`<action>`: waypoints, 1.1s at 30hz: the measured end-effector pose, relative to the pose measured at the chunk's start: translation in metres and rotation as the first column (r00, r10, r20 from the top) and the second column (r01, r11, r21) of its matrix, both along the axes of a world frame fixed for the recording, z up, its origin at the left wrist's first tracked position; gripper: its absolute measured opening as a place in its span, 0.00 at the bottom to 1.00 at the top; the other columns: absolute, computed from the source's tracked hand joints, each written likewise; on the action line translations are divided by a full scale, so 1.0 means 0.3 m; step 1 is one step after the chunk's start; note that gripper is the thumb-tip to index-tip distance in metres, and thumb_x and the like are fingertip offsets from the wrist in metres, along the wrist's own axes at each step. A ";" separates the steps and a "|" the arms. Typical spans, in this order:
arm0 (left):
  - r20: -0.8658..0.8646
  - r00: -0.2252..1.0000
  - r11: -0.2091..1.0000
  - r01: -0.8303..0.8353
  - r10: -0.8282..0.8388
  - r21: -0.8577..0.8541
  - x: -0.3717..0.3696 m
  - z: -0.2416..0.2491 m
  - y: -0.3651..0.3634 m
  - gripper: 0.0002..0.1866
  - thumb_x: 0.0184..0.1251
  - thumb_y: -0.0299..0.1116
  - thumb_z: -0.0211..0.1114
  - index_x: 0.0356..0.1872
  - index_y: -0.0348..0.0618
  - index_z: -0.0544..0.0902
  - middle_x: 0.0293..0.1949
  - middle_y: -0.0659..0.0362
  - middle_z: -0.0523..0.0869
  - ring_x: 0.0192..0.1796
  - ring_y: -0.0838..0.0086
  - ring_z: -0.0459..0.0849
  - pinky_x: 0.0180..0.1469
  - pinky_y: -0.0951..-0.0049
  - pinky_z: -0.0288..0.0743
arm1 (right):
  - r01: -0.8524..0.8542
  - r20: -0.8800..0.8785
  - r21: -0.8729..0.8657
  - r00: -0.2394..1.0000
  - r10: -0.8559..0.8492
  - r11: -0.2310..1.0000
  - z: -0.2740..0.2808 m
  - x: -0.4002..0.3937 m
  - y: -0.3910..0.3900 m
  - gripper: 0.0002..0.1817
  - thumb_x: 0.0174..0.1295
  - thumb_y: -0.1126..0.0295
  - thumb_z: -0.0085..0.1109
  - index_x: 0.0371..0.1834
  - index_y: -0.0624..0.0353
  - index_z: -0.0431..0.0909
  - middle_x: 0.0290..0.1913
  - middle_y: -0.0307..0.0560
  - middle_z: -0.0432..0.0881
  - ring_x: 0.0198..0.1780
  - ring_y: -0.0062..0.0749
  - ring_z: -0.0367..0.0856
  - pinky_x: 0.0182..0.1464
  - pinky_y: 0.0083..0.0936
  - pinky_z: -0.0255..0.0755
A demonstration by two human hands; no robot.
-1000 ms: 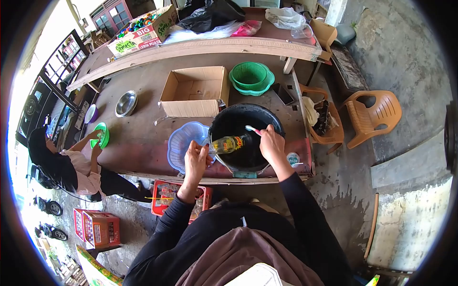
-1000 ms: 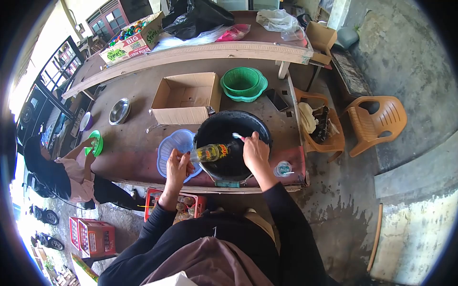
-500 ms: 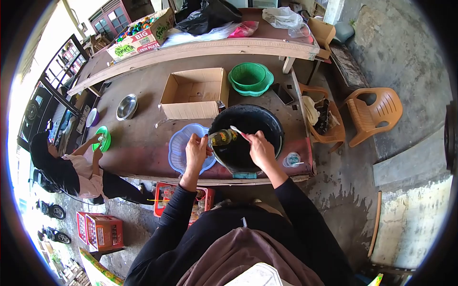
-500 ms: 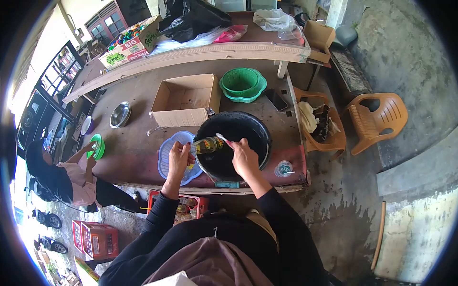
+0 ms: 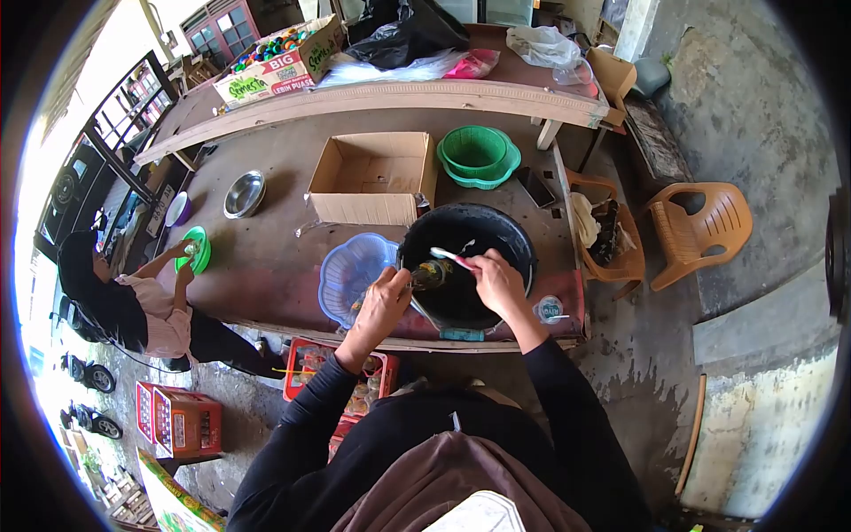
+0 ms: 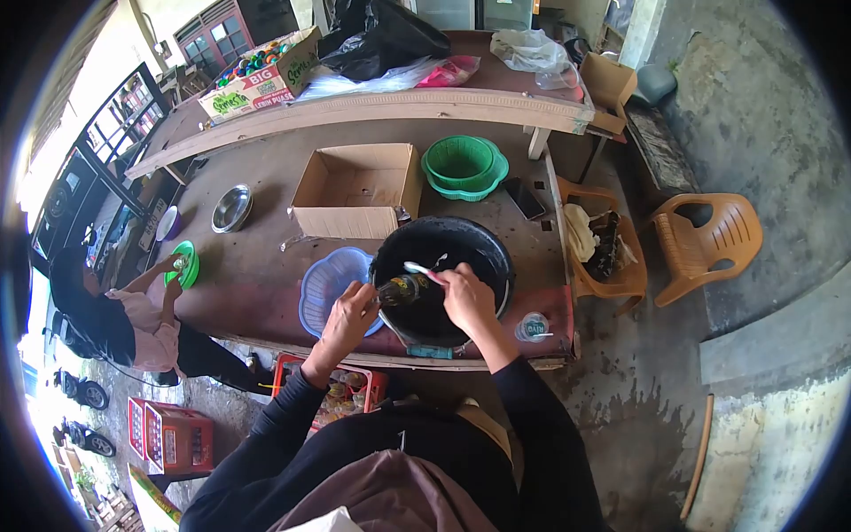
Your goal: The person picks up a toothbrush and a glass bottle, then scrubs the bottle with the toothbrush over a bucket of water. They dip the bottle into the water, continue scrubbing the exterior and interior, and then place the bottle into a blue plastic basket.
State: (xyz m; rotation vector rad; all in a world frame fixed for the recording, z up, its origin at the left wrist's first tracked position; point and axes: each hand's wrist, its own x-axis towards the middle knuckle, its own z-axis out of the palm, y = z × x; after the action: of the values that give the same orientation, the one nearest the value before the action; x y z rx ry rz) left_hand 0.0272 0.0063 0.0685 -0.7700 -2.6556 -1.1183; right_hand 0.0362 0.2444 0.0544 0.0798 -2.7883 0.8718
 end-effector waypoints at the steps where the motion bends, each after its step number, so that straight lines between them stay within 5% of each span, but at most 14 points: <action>1: -0.042 0.999 0.999 0.030 -0.031 -0.034 0.012 0.003 0.000 0.08 0.58 0.22 0.64 0.36 0.35 0.75 0.33 0.47 0.74 0.34 0.50 0.78 0.36 0.58 0.72 | -0.076 0.046 -0.065 0.996 0.079 0.995 0.024 0.007 -0.011 0.09 0.63 0.71 0.54 0.41 0.51 0.83 0.41 0.48 0.79 0.41 0.51 0.83 0.42 0.43 0.77; 3: -0.048 0.997 0.997 0.057 -0.059 -0.049 0.025 0.001 -0.004 0.07 0.59 0.21 0.63 0.37 0.36 0.75 0.35 0.47 0.74 0.36 0.49 0.78 0.37 0.56 0.72 | -0.068 0.066 -0.043 0.995 0.071 0.997 -0.007 -0.008 -0.002 0.09 0.62 0.72 0.53 0.40 0.52 0.83 0.41 0.49 0.79 0.41 0.51 0.83 0.43 0.43 0.77; 7: -0.098 0.991 0.996 0.088 -0.089 -0.008 0.016 -0.021 -0.011 0.07 0.60 0.21 0.63 0.38 0.35 0.76 0.35 0.47 0.75 0.34 0.50 0.79 0.36 0.57 0.73 | 0.070 0.189 0.276 0.974 -0.125 0.959 -0.060 -0.046 0.056 0.11 0.61 0.73 0.54 0.43 0.51 0.84 0.41 0.50 0.79 0.42 0.51 0.82 0.44 0.43 0.76; 11: -0.059 0.998 0.997 -0.008 0.013 0.083 -0.031 -0.027 -0.017 0.09 0.58 0.22 0.66 0.37 0.35 0.75 0.33 0.48 0.77 0.32 0.55 0.81 0.34 0.63 0.74 | -0.064 -0.002 -0.066 0.998 0.064 0.996 0.079 0.056 -0.053 0.09 0.63 0.71 0.55 0.44 0.54 0.81 0.43 0.50 0.77 0.39 0.52 0.83 0.42 0.44 0.77; 12: -0.103 0.993 0.994 -0.047 0.057 0.098 -0.050 -0.025 -0.012 0.10 0.58 0.24 0.69 0.35 0.35 0.74 0.26 0.50 0.78 0.28 0.61 0.82 0.31 0.68 0.73 | -0.094 -0.015 -0.078 0.996 0.093 0.992 0.085 0.074 -0.076 0.09 0.64 0.71 0.55 0.44 0.54 0.81 0.43 0.50 0.77 0.39 0.52 0.83 0.42 0.44 0.77; 14: 0.006 0.996 0.989 -0.088 0.088 0.116 -0.077 -0.014 -0.014 0.11 0.58 0.25 0.68 0.36 0.36 0.74 0.26 0.48 0.79 0.28 0.59 0.82 0.31 0.65 0.73 | -0.111 -0.055 -0.096 0.993 0.106 0.989 0.041 0.073 -0.081 0.08 0.64 0.71 0.54 0.44 0.55 0.80 0.41 0.51 0.76 0.37 0.53 0.83 0.41 0.44 0.78; 15: 0.116 0.986 0.982 -0.137 0.122 0.130 -0.086 -0.005 -0.015 0.11 0.58 0.25 0.68 0.36 0.36 0.74 0.26 0.46 0.80 0.27 0.56 0.83 0.31 0.62 0.73 | -0.002 0.029 -0.003 1.000 0.002 1.000 0.031 0.058 -0.071 0.08 0.64 0.72 0.52 0.43 0.56 0.80 0.42 0.52 0.76 0.37 0.54 0.83 0.40 0.45 0.78; 17: 0.016 0.990 0.979 -0.142 0.141 0.149 -0.112 -0.027 -0.009 0.11 0.59 0.29 0.68 0.34 0.36 0.74 0.19 0.50 0.81 0.21 0.61 0.83 0.27 0.63 0.73 | 0.103 0.094 0.121 0.989 -0.115 0.987 -0.086 0.003 0.001 0.09 0.64 0.73 0.50 0.43 0.55 0.79 0.43 0.52 0.76 0.37 0.56 0.83 0.40 0.46 0.78; 21: 0.182 0.945 0.950 -0.294 0.273 0.100 -0.166 -0.038 0.012 0.13 0.63 0.35 0.66 0.30 0.36 0.74 0.16 0.54 0.81 0.18 0.67 0.83 0.23 0.68 0.74 | 0.014 -0.059 -0.121 0.998 -0.021 0.993 0.073 0.083 -0.104 0.10 0.63 0.74 0.54 0.47 0.55 0.78 0.42 0.51 0.76 0.39 0.54 0.81 0.41 0.45 0.76; 23: 0.185 0.934 0.941 -0.326 0.306 0.088 -0.190 -0.040 0.018 0.13 0.64 0.36 0.65 0.30 0.35 0.74 0.16 0.55 0.81 0.17 0.72 0.83 0.21 0.70 0.74 | -0.081 -0.112 -0.153 0.992 0.064 0.985 0.058 0.114 -0.140 0.10 0.64 0.74 0.54 0.48 0.55 0.77 0.42 0.50 0.74 0.37 0.54 0.81 0.39 0.45 0.77; 25: 0.209 0.908 0.921 -0.383 0.362 0.071 -0.196 -0.024 0.026 0.14 0.65 0.38 0.62 0.28 0.36 0.75 0.15 0.55 0.81 0.17 0.71 0.83 0.22 0.71 0.74 | 0.057 0.025 -0.055 0.998 -0.055 0.997 0.033 0.109 -0.130 0.10 0.65 0.74 0.52 0.48 0.55 0.77 0.44 0.51 0.74 0.37 0.55 0.82 0.39 0.46 0.77; 27: 0.171 0.910 0.922 -0.387 0.377 0.028 -0.208 -0.048 0.021 0.15 0.65 0.39 0.62 0.27 0.37 0.76 0.14 0.54 0.81 0.19 0.68 0.84 0.25 0.68 0.75 | 0.136 0.178 0.129 0.971 -0.158 0.982 -0.028 0.063 -0.064 0.12 0.63 0.75 0.50 0.49 0.56 0.76 0.44 0.53 0.74 0.36 0.56 0.82 0.38 0.48 0.76; 33: -0.115 0.919 0.920 -0.386 0.376 -0.075 -0.226 -0.051 0.026 0.15 0.63 0.39 0.63 0.25 0.38 0.73 0.16 0.53 0.80 0.21 0.60 0.83 0.30 0.62 0.74 | -0.106 -0.125 -0.120 0.988 0.091 0.987 0.019 0.124 -0.160 0.13 0.64 0.74 0.49 0.52 0.57 0.73 0.45 0.54 0.72 0.33 0.53 0.83 0.35 0.43 0.80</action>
State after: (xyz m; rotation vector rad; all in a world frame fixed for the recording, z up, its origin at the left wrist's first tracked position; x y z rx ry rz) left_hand -0.0407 0.0140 0.0531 -0.2855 -2.6329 -0.8325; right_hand 0.0735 0.1965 0.0600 0.2435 -2.6314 1.0292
